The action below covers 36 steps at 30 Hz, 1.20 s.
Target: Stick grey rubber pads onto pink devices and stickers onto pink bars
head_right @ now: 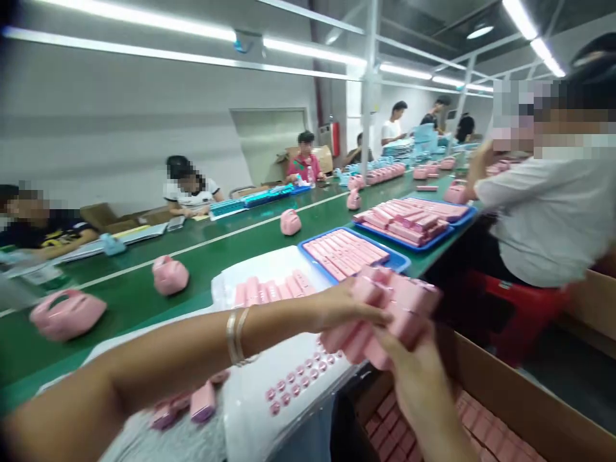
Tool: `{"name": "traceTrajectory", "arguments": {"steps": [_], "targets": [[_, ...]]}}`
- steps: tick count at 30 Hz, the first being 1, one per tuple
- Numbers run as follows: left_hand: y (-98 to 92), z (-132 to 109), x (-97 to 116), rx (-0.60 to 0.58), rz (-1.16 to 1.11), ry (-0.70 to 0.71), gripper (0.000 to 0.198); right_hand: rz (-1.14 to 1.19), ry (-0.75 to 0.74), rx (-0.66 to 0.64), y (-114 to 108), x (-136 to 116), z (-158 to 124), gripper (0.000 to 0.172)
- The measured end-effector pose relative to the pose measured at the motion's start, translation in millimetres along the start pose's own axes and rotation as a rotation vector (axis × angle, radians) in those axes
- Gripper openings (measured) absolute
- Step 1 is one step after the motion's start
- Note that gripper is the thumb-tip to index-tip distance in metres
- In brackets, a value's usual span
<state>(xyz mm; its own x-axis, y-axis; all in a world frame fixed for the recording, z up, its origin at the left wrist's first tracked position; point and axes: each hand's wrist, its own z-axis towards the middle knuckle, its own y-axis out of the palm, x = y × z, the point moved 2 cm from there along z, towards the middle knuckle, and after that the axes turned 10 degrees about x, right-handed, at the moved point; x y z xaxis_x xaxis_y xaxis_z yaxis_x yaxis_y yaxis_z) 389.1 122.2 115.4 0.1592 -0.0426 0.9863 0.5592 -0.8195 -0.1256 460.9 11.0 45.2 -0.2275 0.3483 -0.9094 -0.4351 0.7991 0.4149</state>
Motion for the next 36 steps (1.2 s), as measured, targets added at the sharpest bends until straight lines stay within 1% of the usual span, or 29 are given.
{"name": "traceTrajectory", "arguments": {"steps": [1, 3, 5, 6, 7, 9, 11, 12, 13, 15, 17, 19, 22, 24, 26, 27, 29, 32, 34, 36], "targets": [[-32.6, -27.1, -0.8, 0.076, -0.070, -0.074, 0.060, -0.006, 0.059, -0.113, 32.0, 8.4, -15.2, 0.067], [-90.3, -85.3, -0.7, 0.178, -0.109, -0.164, 0.055, 0.016, 0.151, -0.407, 93.1, 23.7, -51.4, 0.069], [-138.3, -144.7, -0.2, 0.289, -0.142, -0.216, 0.051, 0.008, 0.223, -0.618, 145.7, 36.6, -91.9, 0.065], [-159.2, -173.4, -1.5, 0.373, -0.175, -0.266, 0.048, -0.006, 0.257, -0.708, 168.9, 42.6, -112.7, 0.063], [-178.0, -200.7, -4.1, 0.466, -0.206, -0.299, 0.048, -0.025, 0.288, -0.789, 190.1, 48.6, -133.4, 0.061], [-209.3, -249.5, -14.6, 0.628, -0.245, -0.343, 0.049, -0.075, 0.333, -0.928, 226.4, 62.3, -172.3, 0.058], [-232.7, -288.8, -32.9, 0.753, -0.274, -0.372, 0.053, -0.164, 0.347, -1.018, 254.6, 79.9, -206.0, 0.057], [-241.4, -304.7, -44.6, 0.803, -0.292, -0.389, 0.056, -0.222, 0.342, -1.049, 265.7, 89.8, -220.4, 0.058], [-248.3, -318.1, -57.1, 0.848, -0.313, -0.406, 0.058, -0.285, 0.330, -1.075, 274.9, 100.0, -233.2, 0.060], [-256.5, -337.7, -82.1, 0.916, -0.343, -0.433, 0.062, -0.414, 0.283, -1.125, 287.9, 119.1, -253.7, 0.064], [-259.8, -348.8, -103.4, 0.965, -0.340, -0.439, 0.065, -0.537, 0.209, -1.171, 294.4, 133.5, -267.8, 0.070], [-262.0, -353.8, -119.4, 1.021, -0.279, -0.420, 0.066, -0.651, 0.109, -1.199, 296.3, 141.2, -275.8, 0.077], [-269.6, -356.8, -136.3, 1.165, -0.056, -0.434, 0.066, -0.813, -0.049, -1.216, 295.7, 141.0, -280.6, 0.083], [-276.4, -358.0, -144.5, 1.269, 0.151, -0.497, 0.073, -0.919, -0.142, -1.215, 295.7, 136.0, -282.2, 0.080], [-280.9, -359.2, -150.4, 1.326, 0.345, -0.566, 0.079, -1.015, -0.225, -1.203, 297.1, 130.1, -285.0, 0.076], [-281.6, -359.7, -152.4, 1.327, 0.429, -0.591, 0.080, -1.058, -0.264, -1.192, 298.2, 127.7, -287.1, 0.073], [-279.5, -361.0, -154.8, 1.288, 0.594, -0.614, 0.071, -1.143, -0.333, -1.166, 300.6, 125.2, -292.4, 0.069], [-269.9, -362.6, -156.2, 1.152, 0.891, -0.592, 0.047, -1.260, -0.430, -1.129, 302.6, 127.1, -299.6, 0.064], [-261.9, -362.7, -157.1, 1.062, 1.084, -0.571, 0.046, -1.306, -0.504, -1.121, 301.8, 130.0, -301.5, 0.061], [-254.8, -362.2, -158.5, 1.015, 1.226, -0.558, 0.051, -1.313, -0.591, -1.126, 299.1, 131.7, -301.0, 0.057]]}}
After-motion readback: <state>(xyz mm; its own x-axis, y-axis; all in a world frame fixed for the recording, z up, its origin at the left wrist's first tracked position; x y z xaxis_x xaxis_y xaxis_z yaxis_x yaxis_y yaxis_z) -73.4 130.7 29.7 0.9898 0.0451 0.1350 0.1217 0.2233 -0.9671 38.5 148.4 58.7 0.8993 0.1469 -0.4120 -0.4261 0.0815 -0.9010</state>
